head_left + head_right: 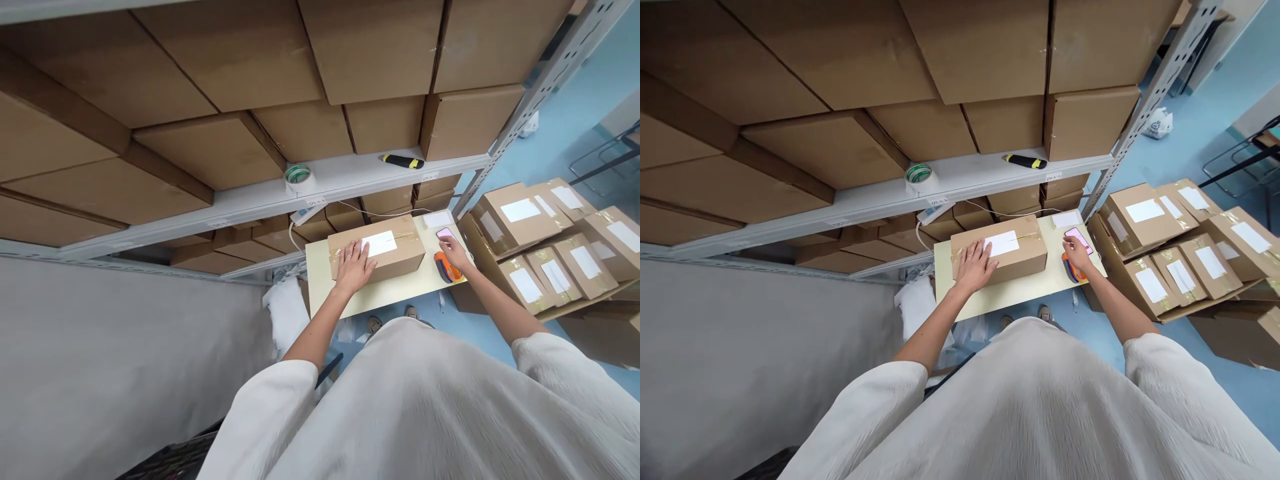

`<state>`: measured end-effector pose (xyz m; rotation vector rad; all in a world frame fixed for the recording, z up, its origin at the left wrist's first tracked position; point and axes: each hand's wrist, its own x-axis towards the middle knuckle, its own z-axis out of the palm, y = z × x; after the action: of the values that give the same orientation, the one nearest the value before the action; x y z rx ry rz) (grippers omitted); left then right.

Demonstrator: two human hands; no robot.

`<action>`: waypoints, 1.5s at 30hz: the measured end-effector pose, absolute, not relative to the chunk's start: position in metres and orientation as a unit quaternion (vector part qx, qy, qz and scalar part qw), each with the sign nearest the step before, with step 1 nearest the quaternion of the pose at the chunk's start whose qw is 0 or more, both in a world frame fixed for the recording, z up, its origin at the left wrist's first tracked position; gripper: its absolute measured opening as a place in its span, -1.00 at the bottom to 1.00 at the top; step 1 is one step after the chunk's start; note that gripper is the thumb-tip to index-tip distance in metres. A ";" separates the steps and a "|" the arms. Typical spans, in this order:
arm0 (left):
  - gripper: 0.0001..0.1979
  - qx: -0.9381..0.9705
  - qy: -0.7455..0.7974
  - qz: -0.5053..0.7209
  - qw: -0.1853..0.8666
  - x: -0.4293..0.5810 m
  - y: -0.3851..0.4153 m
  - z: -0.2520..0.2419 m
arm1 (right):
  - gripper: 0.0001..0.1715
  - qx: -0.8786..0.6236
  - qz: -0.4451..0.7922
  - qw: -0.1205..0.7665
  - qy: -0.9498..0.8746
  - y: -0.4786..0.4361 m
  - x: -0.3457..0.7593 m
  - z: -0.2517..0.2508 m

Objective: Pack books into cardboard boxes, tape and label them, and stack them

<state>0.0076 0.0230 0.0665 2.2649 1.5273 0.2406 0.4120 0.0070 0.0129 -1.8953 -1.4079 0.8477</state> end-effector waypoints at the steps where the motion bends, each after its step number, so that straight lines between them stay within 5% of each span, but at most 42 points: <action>1: -0.26 0.812 0.547 0.077 0.187 0.008 0.022 0.066 | -0.44 -0.742 0.317 0.292 -0.514 -0.009 0.422 0.006; 9: -0.27 0.821 0.555 0.042 0.130 0.008 0.019 0.061 | -0.62 -0.811 0.294 0.117 -0.492 -0.086 0.428 -0.039; 14: -0.27 0.819 0.556 0.041 0.139 0.007 0.020 0.061 | -0.51 -0.850 0.244 0.036 -0.465 -0.074 0.402 -0.058; 28: -0.27 0.818 0.555 0.059 0.140 0.007 0.020 0.061 | -0.58 -0.842 0.244 0.005 -0.480 -0.075 0.406 -0.055; 33: -0.27 0.820 0.552 0.062 0.136 0.008 0.020 0.059 | -0.59 -0.849 0.257 0.083 -0.454 -0.078 0.428 -0.020; 39: -0.27 0.825 0.545 0.076 0.126 0.009 0.021 0.056 | -0.43 -0.683 0.400 0.377 -0.481 -0.041 0.450 0.065; 45: -0.28 0.825 0.543 0.095 0.123 0.012 0.020 0.056 | -0.34 -0.502 0.550 0.398 -0.536 0.030 0.395 0.144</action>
<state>0.0118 0.0200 0.0562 2.4080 1.5834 0.2764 0.3952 0.0297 0.1442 -1.2715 -1.3575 1.3923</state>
